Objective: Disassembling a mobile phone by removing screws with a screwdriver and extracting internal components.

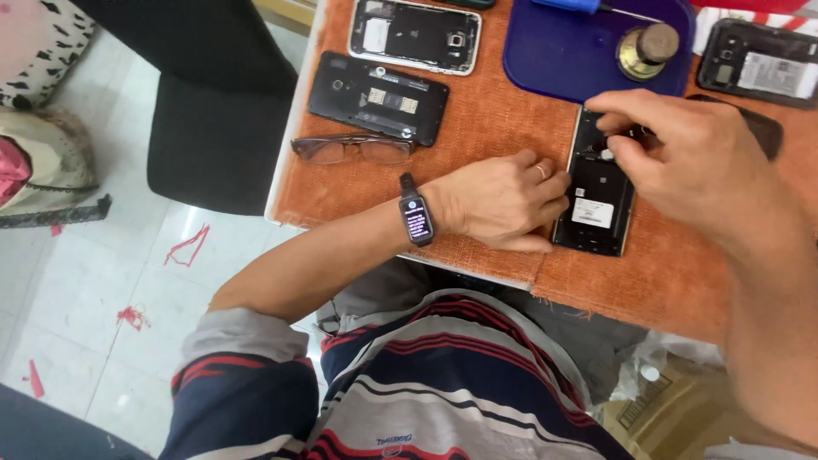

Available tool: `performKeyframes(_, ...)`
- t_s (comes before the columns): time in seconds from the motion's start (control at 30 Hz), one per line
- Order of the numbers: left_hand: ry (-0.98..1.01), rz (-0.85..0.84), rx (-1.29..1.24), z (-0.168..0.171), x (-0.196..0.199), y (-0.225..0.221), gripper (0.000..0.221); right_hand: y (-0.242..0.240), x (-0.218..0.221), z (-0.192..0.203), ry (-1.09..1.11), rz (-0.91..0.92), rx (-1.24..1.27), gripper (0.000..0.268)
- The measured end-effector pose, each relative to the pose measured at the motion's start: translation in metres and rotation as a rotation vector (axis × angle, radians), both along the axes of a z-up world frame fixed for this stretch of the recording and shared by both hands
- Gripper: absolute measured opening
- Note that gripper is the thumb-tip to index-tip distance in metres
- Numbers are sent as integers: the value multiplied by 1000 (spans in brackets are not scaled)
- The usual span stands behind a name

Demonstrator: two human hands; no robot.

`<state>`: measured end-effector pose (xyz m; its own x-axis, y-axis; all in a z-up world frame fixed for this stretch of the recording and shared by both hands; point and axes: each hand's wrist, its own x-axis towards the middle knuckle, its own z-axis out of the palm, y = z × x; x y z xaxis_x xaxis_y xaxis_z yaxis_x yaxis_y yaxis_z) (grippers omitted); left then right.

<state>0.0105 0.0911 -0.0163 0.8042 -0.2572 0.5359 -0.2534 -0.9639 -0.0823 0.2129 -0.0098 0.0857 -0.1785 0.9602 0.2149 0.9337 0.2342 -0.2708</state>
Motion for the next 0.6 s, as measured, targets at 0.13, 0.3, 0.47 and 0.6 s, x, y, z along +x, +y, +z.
performKeyframes(0.13,15,14,20,-3,2,0,63,0,10,-11,-89,-84,64,23)
performKeyframes(0.3,36,18,-4,-5,4,1,60,3,-4,11,52,-49,-77,40)
performKeyframes(0.47,36,27,-21,-7,6,2,58,2,5,-6,-132,-25,54,29)
performKeyframes(0.6,22,29,-73,-7,6,3,54,6,-6,9,13,-25,-63,39)
